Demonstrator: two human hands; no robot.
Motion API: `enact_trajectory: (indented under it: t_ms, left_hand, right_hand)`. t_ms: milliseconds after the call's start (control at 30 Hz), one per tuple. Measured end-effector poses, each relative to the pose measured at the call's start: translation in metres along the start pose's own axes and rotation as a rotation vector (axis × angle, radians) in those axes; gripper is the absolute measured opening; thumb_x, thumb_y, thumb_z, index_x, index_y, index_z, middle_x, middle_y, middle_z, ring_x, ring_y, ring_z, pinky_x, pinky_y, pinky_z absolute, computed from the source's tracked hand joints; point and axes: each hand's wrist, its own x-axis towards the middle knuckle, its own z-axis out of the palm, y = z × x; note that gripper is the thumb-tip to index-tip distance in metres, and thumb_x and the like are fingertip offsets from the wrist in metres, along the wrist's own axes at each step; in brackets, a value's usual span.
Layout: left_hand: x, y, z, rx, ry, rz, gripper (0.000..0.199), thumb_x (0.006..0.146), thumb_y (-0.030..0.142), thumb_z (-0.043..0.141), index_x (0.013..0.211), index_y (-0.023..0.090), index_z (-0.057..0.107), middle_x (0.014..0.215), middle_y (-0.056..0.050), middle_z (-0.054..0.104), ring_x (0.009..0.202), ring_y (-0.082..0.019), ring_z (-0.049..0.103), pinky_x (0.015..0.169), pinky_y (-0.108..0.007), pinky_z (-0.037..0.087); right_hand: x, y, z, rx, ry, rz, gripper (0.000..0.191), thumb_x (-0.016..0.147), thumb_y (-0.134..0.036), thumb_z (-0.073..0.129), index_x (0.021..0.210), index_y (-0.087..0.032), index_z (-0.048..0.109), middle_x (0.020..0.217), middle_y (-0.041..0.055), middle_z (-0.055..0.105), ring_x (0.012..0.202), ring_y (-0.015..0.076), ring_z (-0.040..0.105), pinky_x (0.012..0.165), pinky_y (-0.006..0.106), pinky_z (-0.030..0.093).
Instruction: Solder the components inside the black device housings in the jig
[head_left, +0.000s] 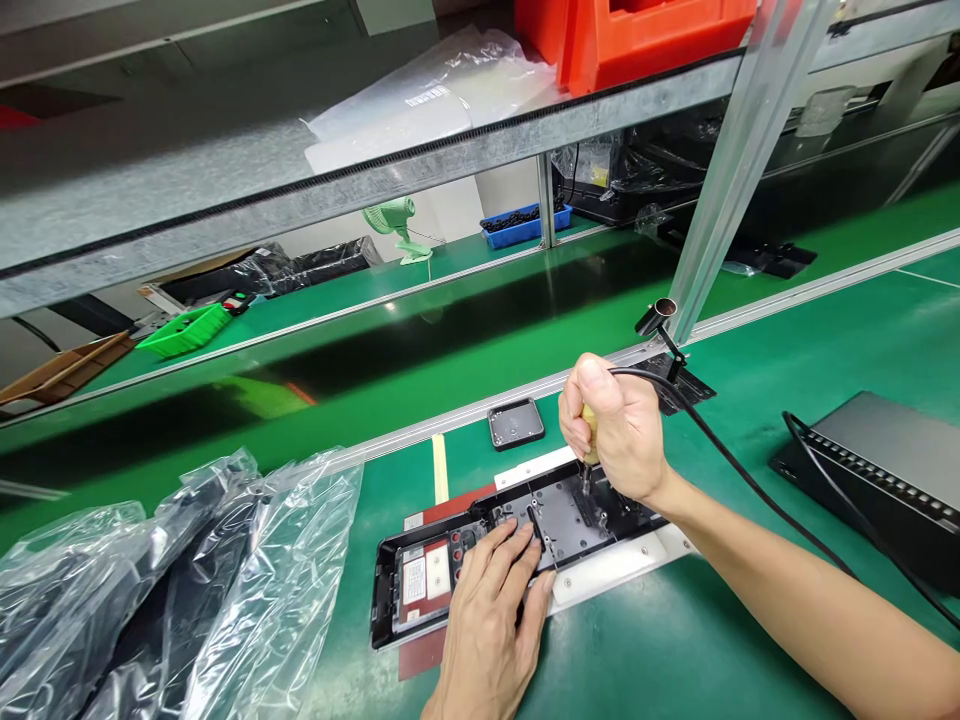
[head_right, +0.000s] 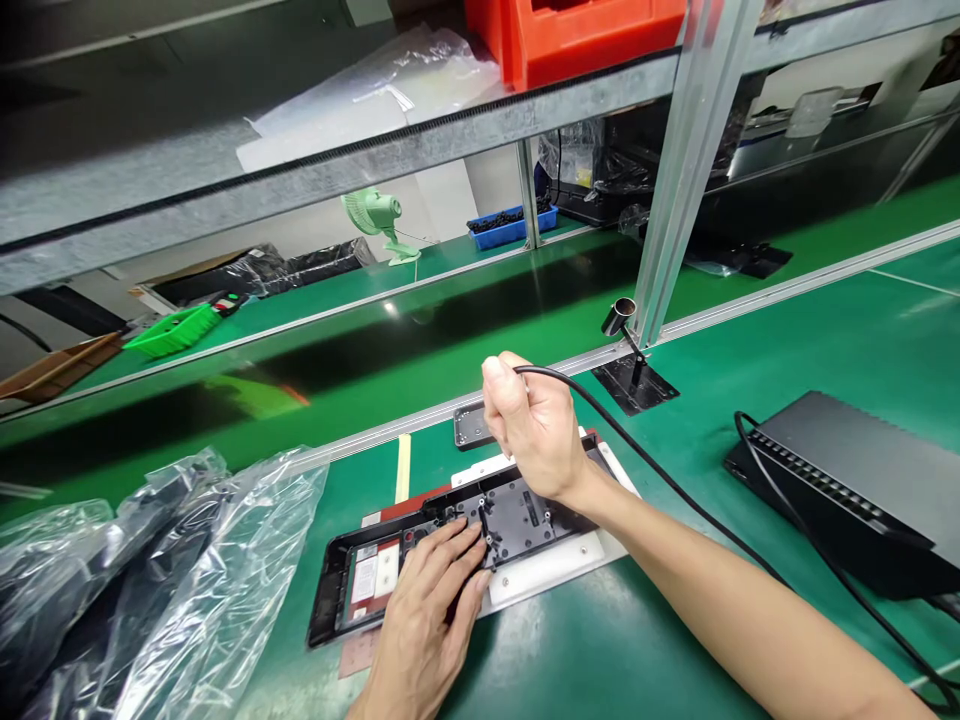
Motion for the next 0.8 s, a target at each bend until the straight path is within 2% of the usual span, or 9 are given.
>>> enact_trajectory:
  t_ms: [800]
  left_hand:
    - [0.0002, -0.0010, -0.0004, 0.007, 0.015, 0.004, 0.025, 0.104, 0.022, 0.059, 0.127, 0.020, 0.068, 0.128, -0.010, 0.075, 0.126, -0.031, 0.066, 0.097, -0.050, 0.063]
  right_hand:
    - [0.0018, 0.0011, -0.0030, -0.012, 0.022, 0.023, 0.046, 0.107, -0.052, 0.052, 0.072, -0.021, 0.051, 0.051, -0.0053, 0.045, 0.043, 0.0089, 0.043, 0.040, 0.025, 0.036]
